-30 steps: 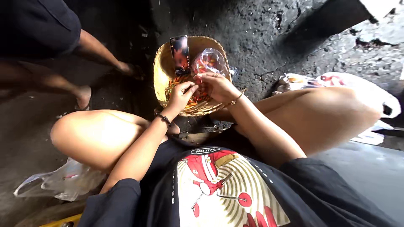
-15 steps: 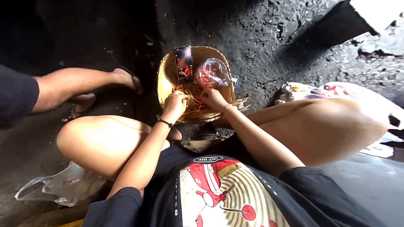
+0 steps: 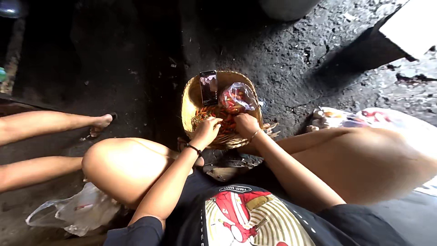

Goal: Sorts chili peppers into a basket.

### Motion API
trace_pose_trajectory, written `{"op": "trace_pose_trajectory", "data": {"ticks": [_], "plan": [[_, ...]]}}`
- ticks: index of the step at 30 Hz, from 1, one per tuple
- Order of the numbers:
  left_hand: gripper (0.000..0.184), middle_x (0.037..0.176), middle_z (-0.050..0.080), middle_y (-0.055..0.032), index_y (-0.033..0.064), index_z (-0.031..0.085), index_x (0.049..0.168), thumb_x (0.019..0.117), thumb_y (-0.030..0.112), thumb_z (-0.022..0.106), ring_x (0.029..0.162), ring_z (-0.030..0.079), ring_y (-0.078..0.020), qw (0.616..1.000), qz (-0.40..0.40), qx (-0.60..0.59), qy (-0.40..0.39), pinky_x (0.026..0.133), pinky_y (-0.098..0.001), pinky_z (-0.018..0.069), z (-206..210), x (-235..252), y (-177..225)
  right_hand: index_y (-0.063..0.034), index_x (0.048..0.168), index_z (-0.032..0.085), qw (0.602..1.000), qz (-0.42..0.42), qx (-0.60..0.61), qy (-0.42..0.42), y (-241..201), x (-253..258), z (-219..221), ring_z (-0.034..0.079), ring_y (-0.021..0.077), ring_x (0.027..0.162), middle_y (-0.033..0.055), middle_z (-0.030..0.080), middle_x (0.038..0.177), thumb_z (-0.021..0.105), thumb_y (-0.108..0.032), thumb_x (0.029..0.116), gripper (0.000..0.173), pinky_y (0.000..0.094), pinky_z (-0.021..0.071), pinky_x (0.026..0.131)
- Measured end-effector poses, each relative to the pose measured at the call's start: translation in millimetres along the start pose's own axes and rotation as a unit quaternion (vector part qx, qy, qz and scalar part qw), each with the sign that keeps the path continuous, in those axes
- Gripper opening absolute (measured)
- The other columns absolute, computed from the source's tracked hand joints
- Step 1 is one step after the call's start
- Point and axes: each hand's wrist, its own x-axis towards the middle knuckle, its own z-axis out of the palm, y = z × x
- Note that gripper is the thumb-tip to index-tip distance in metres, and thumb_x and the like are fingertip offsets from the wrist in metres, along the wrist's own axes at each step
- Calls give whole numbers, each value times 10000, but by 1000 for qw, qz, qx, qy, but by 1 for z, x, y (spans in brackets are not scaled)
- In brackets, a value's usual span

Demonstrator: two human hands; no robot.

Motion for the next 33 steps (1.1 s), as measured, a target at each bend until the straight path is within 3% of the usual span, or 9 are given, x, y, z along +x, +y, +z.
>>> {"op": "trace_pose_trajectory", "data": {"ticks": [5, 9, 15, 18, 24, 28, 30, 32, 33], "plan": [[373, 1347, 668, -152, 59, 654, 1374, 1009, 36, 579, 1240, 648, -288, 999, 17, -35, -34, 1090, -477, 491, -4, -1, 10, -76, 1066, 773, 990, -77, 100, 60, -4, -24, -28, 693, 401, 1022, 189, 732, 1059, 664, -158, 984, 160, 648, 536, 877], [279, 1216, 725, -170, 12, 716, 1251, 1026, 158, 642, 1176, 684, -271, 994, -39, -96, -21, 1088, -451, 494, -8, -3, 16, -80, 1096, 779, 962, -155, 213, 70, -4, -30, -35, 709, 295, 1024, 128, 748, 1072, 655, -147, 1000, 170, 560, 546, 944], [226, 1069, 753, -147, -3, 738, 1152, 1032, 156, 632, 1007, 724, -233, 986, -50, -157, 24, 972, -458, 551, -10, -1, 15, -39, 1065, 745, 930, -189, 298, 106, 3, -29, -36, 693, 237, 922, 133, 721, 1030, 693, -161, 986, 154, 461, 567, 865], [233, 1105, 746, -169, -37, 718, 1183, 1044, 85, 576, 1034, 721, -230, 983, -23, -178, 36, 988, -432, 548, -11, -2, 15, -24, 1041, 735, 917, -203, 327, 103, 1, -26, -34, 682, 230, 907, 135, 711, 996, 700, -199, 990, 185, 457, 561, 846], [236, 1128, 734, -176, -36, 706, 1190, 1029, 19, 542, 1022, 718, -234, 982, 14, -183, 50, 955, -437, 565, -18, -8, 15, -80, 1073, 701, 880, -172, 432, 93, 0, -33, -27, 615, 158, 694, 81, 680, 866, 629, -317, 1030, 252, 361, 528, 637], [224, 1147, 716, -154, -32, 687, 1200, 1037, 22, 544, 1003, 704, -182, 972, 64, -221, 49, 929, -363, 572, -26, -15, 11, -135, 925, 659, 804, -148, 575, 28, -5, -34, -26, 412, 34, 512, -30, 523, 666, 601, -282, 1038, 194, 186, 349, 480], [201, 1066, 719, -148, -46, 686, 1163, 1041, 29, 546, 901, 697, -164, 967, 85, -238, 45, 861, -334, 579, -32, -14, 11, -119, 939, 630, 728, -117, 674, -46, -7, -29, -29, 420, 15, 534, -48, 540, 704, 540, -199, 1062, 172, 165, 356, 488], [183, 937, 717, -111, -60, 682, 1121, 1043, 15, 534, 775, 674, -113, 951, 96, -292, 37, 771, -266, 576, -34, -11, 13, -128, 991, 622, 645, -49, 757, -98, -12, -27, -29, 483, 6, 559, -46, 603, 770, 487, -219, 1076, 184, 151, 400, 502], [191, 941, 711, -69, -55, 685, 1122, 1045, 15, 524, 785, 662, -69, 940, 107, -322, 33, 782, -238, 572, -32, -6, 11, -135, 1010, 621, 613, -11, 784, -100, -14, -26, -28, 514, 8, 555, -41, 623, 775, 502, -245, 1068, 172, 148, 428, 501]]}}
